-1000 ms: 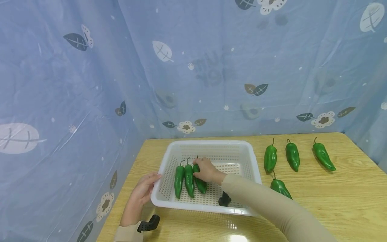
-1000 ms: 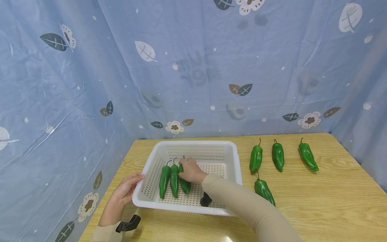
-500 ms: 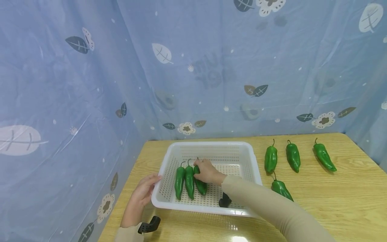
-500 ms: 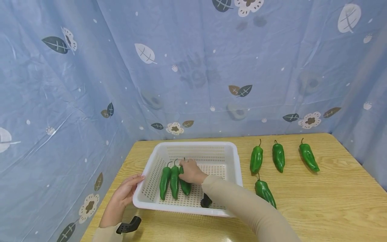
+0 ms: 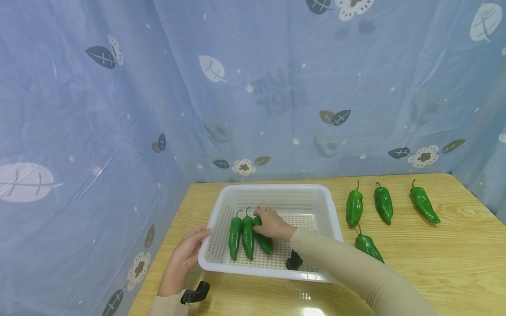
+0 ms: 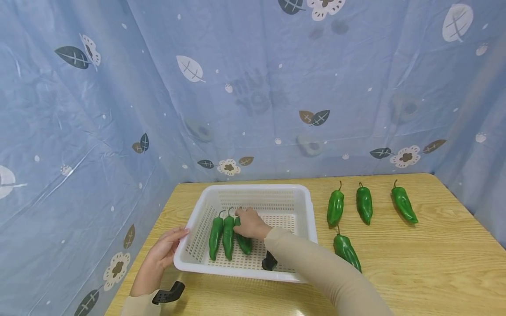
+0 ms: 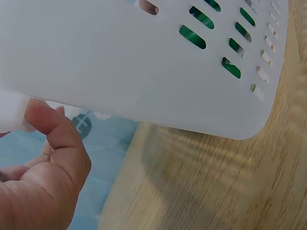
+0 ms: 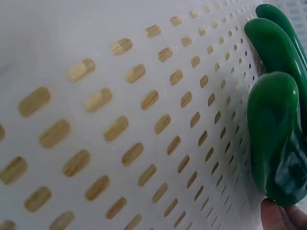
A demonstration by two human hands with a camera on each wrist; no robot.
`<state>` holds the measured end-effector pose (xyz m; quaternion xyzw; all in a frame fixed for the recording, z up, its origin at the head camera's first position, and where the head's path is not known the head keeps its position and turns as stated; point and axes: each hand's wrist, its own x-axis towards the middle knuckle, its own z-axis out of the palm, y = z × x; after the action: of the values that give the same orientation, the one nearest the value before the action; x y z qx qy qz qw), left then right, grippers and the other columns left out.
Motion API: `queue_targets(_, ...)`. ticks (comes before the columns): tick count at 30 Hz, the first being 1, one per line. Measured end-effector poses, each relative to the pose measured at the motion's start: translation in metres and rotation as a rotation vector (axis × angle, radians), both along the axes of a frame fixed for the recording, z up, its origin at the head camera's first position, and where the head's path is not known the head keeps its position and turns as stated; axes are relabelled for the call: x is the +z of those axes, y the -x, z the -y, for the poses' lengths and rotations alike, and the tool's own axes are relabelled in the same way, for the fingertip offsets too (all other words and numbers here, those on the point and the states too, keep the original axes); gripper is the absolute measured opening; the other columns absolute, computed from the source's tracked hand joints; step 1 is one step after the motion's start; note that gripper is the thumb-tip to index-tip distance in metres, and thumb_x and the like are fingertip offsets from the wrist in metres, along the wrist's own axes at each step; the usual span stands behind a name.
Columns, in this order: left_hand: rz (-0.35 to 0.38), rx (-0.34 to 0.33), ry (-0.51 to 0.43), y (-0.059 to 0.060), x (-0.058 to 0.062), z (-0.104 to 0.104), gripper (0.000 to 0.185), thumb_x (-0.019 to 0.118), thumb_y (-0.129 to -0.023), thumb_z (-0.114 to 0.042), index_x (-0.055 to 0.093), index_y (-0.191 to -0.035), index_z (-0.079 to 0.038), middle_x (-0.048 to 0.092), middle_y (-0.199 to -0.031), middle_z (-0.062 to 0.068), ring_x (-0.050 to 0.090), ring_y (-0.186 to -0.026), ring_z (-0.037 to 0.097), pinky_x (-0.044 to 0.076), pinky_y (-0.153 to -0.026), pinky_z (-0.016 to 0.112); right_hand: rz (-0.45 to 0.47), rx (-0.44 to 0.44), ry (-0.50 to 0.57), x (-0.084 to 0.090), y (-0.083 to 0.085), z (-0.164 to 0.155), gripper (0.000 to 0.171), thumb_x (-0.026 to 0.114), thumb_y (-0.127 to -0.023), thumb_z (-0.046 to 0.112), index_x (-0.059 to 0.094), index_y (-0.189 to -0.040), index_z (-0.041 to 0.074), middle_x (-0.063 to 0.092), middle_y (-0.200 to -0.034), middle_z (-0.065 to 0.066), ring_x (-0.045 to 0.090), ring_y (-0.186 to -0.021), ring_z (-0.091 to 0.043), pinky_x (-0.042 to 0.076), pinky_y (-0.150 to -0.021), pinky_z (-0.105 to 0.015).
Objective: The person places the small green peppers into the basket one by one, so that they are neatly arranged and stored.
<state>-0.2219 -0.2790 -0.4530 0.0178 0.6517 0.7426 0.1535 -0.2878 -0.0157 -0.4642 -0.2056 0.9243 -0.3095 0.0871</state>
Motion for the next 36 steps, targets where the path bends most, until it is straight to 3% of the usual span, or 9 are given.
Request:
queue_targets(10, -0.014, -0.023, 0.002, 0.001, 0.001, 0.001, 0.046, 0.040, -0.102, -0.014, 0.029, -0.135, 0.016, 0.064, -0.109, 0.002, 0.063, -0.103, 0.015, 0.053, -0.088, 0.032, -0.020, -0.024, -0.020, 0.007, 0.004, -0.004, 0.049, 0.065, -0.089, 0.023, 0.051, -0.132, 0.006, 0.052, -0.129, -0.022, 0.052, -0.117, -0.036, 0.048, -0.094, -0.048)
queue_targets(15, -0.006, -0.022, 0.002, 0.002, 0.002, 0.001, 0.051, 0.041, -0.102, -0.016, 0.026, -0.138, 0.016, 0.064, -0.111, 0.003, 0.062, -0.105, 0.016, 0.052, -0.090, 0.033, -0.025, -0.057, -0.011, 0.013, 0.007, -0.006, 0.049, 0.064, -0.088, 0.023, 0.051, -0.133, 0.006, 0.053, -0.127, -0.020, 0.054, -0.114, -0.034, 0.049, -0.094, -0.046)
queue_targets(27, -0.004, -0.021, 0.004, 0.001, 0.003, 0.002, 0.047, 0.041, -0.102, -0.015, 0.030, -0.135, 0.016, 0.064, -0.109, 0.003, 0.063, -0.104, 0.016, 0.053, -0.089, 0.034, -0.022, -0.040, 0.191, 0.036, 0.008, -0.014, 0.048, 0.065, -0.088, 0.021, 0.050, -0.131, 0.007, 0.053, -0.128, -0.020, 0.053, -0.116, -0.033, 0.048, -0.094, -0.046)
queue_targets(36, -0.013, -0.061, -0.024, 0.001, 0.001, 0.004, 0.043, 0.038, -0.103, -0.014, 0.030, -0.133, 0.015, 0.063, -0.111, 0.004, 0.062, -0.106, 0.017, 0.052, -0.091, 0.035, -0.040, -0.057, 0.264, 0.055, 0.006, -0.030, 0.048, 0.063, -0.091, 0.024, 0.050, -0.134, 0.009, 0.053, -0.131, -0.016, 0.053, -0.119, -0.030, 0.047, -0.095, -0.046)
